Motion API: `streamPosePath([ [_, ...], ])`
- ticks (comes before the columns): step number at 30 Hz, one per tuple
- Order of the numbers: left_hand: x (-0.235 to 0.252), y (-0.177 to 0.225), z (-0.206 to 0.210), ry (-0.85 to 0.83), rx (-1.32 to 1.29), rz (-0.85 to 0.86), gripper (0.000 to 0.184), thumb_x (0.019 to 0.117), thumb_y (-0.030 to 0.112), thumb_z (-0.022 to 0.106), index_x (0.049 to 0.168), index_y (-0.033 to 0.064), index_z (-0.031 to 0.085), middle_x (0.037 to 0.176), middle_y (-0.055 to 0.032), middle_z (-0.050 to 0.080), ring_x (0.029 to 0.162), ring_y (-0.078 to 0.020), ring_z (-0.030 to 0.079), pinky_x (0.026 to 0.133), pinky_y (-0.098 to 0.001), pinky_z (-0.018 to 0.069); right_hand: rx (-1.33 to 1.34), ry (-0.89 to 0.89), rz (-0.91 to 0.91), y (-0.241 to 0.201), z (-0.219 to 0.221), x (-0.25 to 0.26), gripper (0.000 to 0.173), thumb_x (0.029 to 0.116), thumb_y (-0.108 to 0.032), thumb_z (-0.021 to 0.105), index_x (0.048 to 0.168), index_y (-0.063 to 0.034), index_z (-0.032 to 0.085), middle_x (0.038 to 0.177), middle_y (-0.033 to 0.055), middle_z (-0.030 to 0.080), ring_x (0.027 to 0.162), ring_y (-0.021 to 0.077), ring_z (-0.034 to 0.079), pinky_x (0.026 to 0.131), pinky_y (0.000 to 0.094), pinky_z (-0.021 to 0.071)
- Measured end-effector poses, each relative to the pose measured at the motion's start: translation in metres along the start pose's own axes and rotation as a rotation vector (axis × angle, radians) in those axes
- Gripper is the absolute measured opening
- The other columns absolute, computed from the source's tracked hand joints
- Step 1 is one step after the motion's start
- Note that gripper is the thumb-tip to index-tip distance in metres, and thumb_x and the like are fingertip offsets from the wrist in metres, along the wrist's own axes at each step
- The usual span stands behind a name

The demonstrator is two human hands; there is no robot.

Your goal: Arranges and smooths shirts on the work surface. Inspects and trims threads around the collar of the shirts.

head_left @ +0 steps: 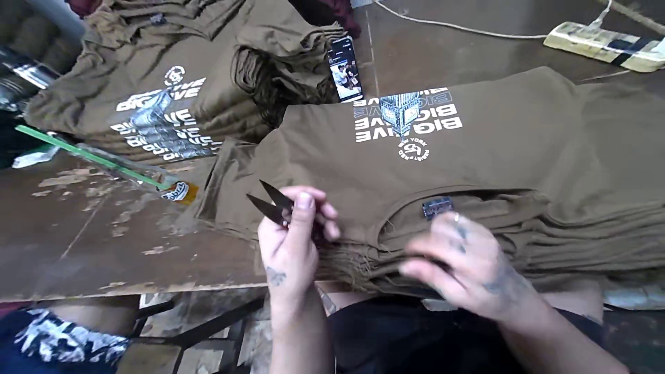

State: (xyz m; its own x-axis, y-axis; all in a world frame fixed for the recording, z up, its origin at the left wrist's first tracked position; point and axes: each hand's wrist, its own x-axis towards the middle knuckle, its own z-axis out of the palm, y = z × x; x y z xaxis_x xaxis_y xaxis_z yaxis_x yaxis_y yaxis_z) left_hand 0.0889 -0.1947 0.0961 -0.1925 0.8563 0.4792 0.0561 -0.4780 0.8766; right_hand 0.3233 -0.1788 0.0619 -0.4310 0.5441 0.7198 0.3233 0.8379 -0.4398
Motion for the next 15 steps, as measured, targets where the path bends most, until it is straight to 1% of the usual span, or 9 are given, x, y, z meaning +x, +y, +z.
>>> streamPosePath([
  [2,0.005,-0.004,0.013,-0.002,0.013,-0.078,0.023,0.1093,0.035,0.046,0.115,0.0181,0.061,0.071,0.0074,0.066,0.051,-0.0033,0.06,0.045,-0.0189,0.0528,-0.175,-0.051,0.094,0.006,0.02,0.018,0.037,0.1002,-0.042,0.06,0.109,-0.01,0.077,0.099,0.01,0.07,0.094,0.0248,0.067,0.079,0.0413,0.056],
  [3,0.005,-0.006,0.017,-0.062,0.094,-0.159,0.031,0.1083,0.044,0.044,0.125,0.0197,0.054,0.069,0.0092,0.059,0.049,-0.0015,0.053,0.043,-0.0176,0.0474,-0.221,-0.111,0.12,0.01,0.029,0.022,0.032,0.0987,-0.035,0.06,0.108,-0.0093,0.076,0.104,0.0126,0.071,0.1,0.0301,0.068,0.082,0.0474,0.0561],
  [4,0.002,-0.009,0.018,-0.148,0.186,-0.222,0.041,0.1072,0.05,0.041,0.135,0.0205,0.046,0.07,0.0099,0.054,0.05,-0.0005,0.048,0.044,-0.0172,0.0431,-0.232,-0.121,0.12,0.014,0.035,0.021,0.024,0.0974,-0.026,0.06,0.101,-0.009,0.076,0.1,0.0123,0.073,0.099,0.0312,0.07,0.083,0.0493,0.056],
  [5,-0.002,-0.011,0.017,-0.217,0.263,-0.252,0.049,0.107,0.053,0.039,0.143,0.0201,0.043,0.071,0.0096,0.051,0.052,-0.0005,0.045,0.045,-0.0171,0.0397,-0.207,-0.101,0.109,0.015,0.036,0.016,0.021,0.0983,-0.021,0.058,0.096,-0.0085,0.075,0.097,0.0104,0.074,0.097,0.0288,0.071,0.084,0.0477,0.056],
  [6,-0.007,-0.013,0.013,-0.254,0.318,-0.246,0.048,0.1077,0.049,0.039,0.144,0.0179,0.043,0.071,0.0095,0.051,0.053,-0.0005,0.044,0.046,-0.0171,0.0379,-0.153,-0.075,0.099,0.017,0.033,0.011,0.022,0.1001,-0.019,0.056,0.094,-0.008,0.074,0.097,0.0086,0.076,0.098,0.0253,0.073,0.089,0.0447,0.0562],
  [8,-0.014,-0.011,0.0,-0.308,0.427,-0.212,0.043,0.1082,0.041,0.043,0.14,0.0121,0.05,0.078,0.0074,0.056,0.059,-0.0009,0.049,0.051,-0.018,0.042,-0.019,-0.045,0.102,0.017,0.024,0.001,0.024,0.1029,-0.017,0.054,0.093,-0.0067,0.073,0.098,0.0077,0.078,0.106,0.0215,0.073,0.1,0.04,0.0546],
  [10,-0.017,-0.008,-0.012,-0.403,0.553,-0.172,0.042,0.1055,0.035,0.051,0.137,0.0079,0.058,0.094,0.0037,0.067,0.074,-0.0005,0.061,0.066,-0.019,0.0525,0.048,-0.043,0.109,0.015,0.02,-0.006,0.025,0.1046,-0.017,0.053,0.094,-0.0058,0.072,0.101,0.0086,0.078,0.112,0.0209,0.072,0.106,0.0394,0.0516],
  [13,-0.015,0.002,-0.02,-0.532,0.667,-0.129,0.038,0.1002,0.031,0.06,0.131,0.009,0.067,0.104,0.0029,0.071,0.087,0.0008,0.065,0.077,-0.0174,0.0555,0.066,0.003,0.101,0.015,0.022,-0.007,0.025,0.1061,-0.016,0.051,0.095,-0.0059,0.071,0.102,0.0088,0.077,0.113,0.0186,0.071,0.106,0.0371,0.0516],
  [15,-0.01,0.01,-0.022,-0.61,0.739,-0.092,0.036,0.0992,0.032,0.062,0.127,0.0113,0.069,0.103,0.0042,0.071,0.086,0.002,0.065,0.076,-0.0164,0.0556,0.098,0.024,0.1,0.016,0.022,-0.006,0.026,0.1067,-0.016,0.051,0.096,-0.0057,0.072,0.102,0.009,0.077,0.112,0.018,0.071,0.106,0.0376,0.0519],
])
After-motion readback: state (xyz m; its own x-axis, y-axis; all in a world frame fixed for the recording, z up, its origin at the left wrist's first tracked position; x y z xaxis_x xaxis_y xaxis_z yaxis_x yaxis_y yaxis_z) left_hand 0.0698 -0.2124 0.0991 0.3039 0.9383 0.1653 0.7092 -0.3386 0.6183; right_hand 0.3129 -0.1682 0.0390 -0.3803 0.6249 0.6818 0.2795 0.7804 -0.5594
